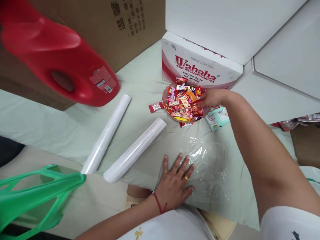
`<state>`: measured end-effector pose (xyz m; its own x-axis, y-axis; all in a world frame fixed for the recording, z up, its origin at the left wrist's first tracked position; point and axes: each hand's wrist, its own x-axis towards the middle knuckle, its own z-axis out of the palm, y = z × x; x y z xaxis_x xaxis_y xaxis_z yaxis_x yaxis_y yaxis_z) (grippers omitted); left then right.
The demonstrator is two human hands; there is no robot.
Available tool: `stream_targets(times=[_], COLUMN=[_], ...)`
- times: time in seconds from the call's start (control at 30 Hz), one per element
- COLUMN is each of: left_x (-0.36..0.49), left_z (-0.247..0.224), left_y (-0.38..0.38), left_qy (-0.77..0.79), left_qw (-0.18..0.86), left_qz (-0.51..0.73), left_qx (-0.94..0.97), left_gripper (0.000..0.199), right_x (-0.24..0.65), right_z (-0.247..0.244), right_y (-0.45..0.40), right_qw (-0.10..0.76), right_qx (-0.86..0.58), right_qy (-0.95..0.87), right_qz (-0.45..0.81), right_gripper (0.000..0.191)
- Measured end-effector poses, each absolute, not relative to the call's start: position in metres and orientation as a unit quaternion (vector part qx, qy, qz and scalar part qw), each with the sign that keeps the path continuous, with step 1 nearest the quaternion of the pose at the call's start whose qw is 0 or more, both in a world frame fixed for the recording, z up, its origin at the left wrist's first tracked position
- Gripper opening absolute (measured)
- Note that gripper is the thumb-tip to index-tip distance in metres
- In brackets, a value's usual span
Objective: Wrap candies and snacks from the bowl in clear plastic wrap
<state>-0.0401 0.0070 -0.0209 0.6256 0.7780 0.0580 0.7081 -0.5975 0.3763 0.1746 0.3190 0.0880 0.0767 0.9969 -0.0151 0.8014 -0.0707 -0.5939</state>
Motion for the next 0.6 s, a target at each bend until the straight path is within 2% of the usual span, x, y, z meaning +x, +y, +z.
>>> stream_targets(times=[0.17, 0.23, 0.33, 0.4, 0.5, 0.6], left_x=[-0.04, -0.04, -0.04, -0.04, -0.041, -0.041], left_z=[-0.02, -0.019, -0.018, -0.017, -0.016, -0.015], left_y=[0.008, 0.008, 0.008, 0.009, 0.009, 0.009], left_qy=[0.416, 0.416, 0.417, 0.416, 0.412, 0.413], left_qw=[0.157, 0.156, 0.154, 0.151, 0.144, 0.132], left_qz=[0.107, 0.104, 0.102, 0.101, 0.103, 0.105], left_qx=[0.889, 0.89, 0.89, 0.891, 0.894, 0.895], left_gripper=[0.069, 0.07, 0.069, 0.069, 0.069, 0.068], right_x=[0.18, 0.179, 0.169, 0.158, 0.149, 0.155], right_z=[0.078, 0.078, 0.079, 0.077, 0.077, 0.086], right_y=[0.319, 0.325, 0.334, 0.337, 0.336, 0.331], right_qw=[0.185, 0.106, -0.078, -0.132, -0.117, -0.045], right_qx=[-0.691, -0.681, -0.66, -0.662, -0.67, -0.693], right_qy=[-0.666, -0.693, -0.727, -0.725, -0.72, -0.696], right_qz=[0.211, 0.212, 0.173, 0.135, 0.139, 0.185], right_gripper=[0.034, 0.035, 0.04, 0.041, 0.031, 0.017])
